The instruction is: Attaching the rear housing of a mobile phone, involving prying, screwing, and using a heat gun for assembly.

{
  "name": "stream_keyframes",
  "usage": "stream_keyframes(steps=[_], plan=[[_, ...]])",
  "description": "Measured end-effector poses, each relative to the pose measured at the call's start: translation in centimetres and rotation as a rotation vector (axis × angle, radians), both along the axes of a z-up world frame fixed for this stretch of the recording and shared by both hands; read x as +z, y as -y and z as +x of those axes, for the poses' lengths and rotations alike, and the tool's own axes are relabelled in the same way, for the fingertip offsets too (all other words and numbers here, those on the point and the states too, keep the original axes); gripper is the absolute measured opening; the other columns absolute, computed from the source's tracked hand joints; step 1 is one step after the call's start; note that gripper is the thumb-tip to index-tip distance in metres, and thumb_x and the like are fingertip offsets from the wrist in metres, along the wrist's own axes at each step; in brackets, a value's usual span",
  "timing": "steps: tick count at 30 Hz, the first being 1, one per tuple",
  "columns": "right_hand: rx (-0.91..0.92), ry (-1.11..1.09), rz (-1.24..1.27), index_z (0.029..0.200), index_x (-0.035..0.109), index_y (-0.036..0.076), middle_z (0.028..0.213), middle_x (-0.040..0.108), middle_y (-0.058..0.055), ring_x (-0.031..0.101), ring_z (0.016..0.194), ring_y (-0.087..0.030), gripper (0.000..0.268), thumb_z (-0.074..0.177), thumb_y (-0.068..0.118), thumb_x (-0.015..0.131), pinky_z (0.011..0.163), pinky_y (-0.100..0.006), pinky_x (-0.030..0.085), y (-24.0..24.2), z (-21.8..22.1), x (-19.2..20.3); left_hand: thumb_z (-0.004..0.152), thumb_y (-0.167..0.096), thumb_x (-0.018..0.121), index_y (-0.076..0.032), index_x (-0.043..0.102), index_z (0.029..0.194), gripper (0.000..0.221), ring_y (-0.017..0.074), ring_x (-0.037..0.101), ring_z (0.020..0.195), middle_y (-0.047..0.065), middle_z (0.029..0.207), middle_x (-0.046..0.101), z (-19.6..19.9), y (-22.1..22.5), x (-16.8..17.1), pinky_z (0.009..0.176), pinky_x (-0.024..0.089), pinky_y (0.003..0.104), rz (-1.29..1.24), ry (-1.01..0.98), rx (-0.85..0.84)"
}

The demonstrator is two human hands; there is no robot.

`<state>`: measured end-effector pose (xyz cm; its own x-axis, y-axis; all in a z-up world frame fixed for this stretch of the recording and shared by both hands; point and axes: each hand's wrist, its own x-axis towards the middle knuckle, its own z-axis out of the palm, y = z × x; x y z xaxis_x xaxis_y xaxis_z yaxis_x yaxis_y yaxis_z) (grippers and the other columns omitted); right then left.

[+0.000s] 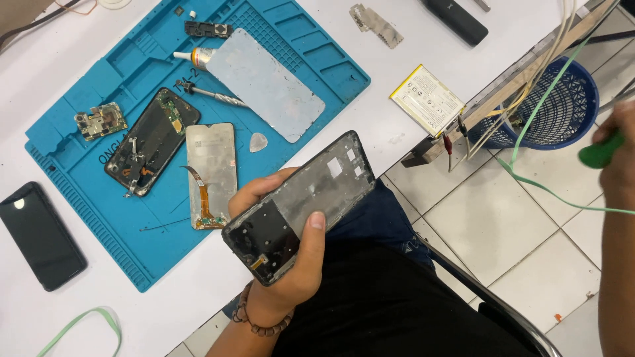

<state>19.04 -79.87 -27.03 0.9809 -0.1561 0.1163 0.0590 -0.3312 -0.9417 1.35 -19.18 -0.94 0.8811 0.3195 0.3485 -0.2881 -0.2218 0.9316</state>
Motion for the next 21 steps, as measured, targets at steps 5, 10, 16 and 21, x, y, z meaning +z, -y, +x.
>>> stream_keyframes(steps=[5,10,16,21], plan=[[0.004,-0.019,-0.091,0.106,0.06,-0.002,0.083,0.06,-0.014,0.062,0.07,-0.022,0.01,0.11,-0.004,0.069,0.068,-0.033,0.054,-17.2,-9.9,8.3,0.092,-0.015,0.065,-0.002,0.044,0.132,0.047,0.028,0.06,0.126,0.014,0.13,0.051,-0.8,-0.4,-0.2,0.112,0.056,0.041,0.052,-0.041,0.094],[-0.055,-0.407,-0.128,0.099,0.064,0.001,0.077,0.063,-0.016,0.064,0.067,-0.026,0.019,0.097,0.015,0.075,0.051,-0.035,0.047,-19.8,-15.2,5.1,0.093,-0.015,0.065,0.0,0.045,0.133,0.047,0.0277,0.061,0.126,0.014,0.132,0.049,-1.7,-0.9,-0.4,0.11,0.058,0.04,0.101,-0.022,0.16],[0.173,-0.13,-0.365,0.087,0.068,0.002,0.082,0.07,-0.01,0.066,0.076,-0.021,0.013,0.094,0.012,0.076,0.076,-0.035,0.057,-18.7,-16.1,4.6,0.093,-0.014,0.065,0.0,0.045,0.133,0.047,0.027,0.061,0.124,0.014,0.13,0.051,-1.9,-0.9,-0.6,0.111,0.055,0.039,0.083,-0.016,0.155],[0.549,0.16,-0.327,0.087,0.069,0.009,0.08,0.073,-0.006,0.071,0.067,-0.017,0.013,0.085,0.018,0.077,0.063,-0.026,0.061,-27.7,-15.2,11.7,0.094,-0.015,0.063,-0.004,0.042,0.132,0.045,0.0289,0.061,0.124,0.017,0.13,0.054,-2.1,0.2,-1.4,0.11,0.054,0.041,-0.018,0.003,0.074]])
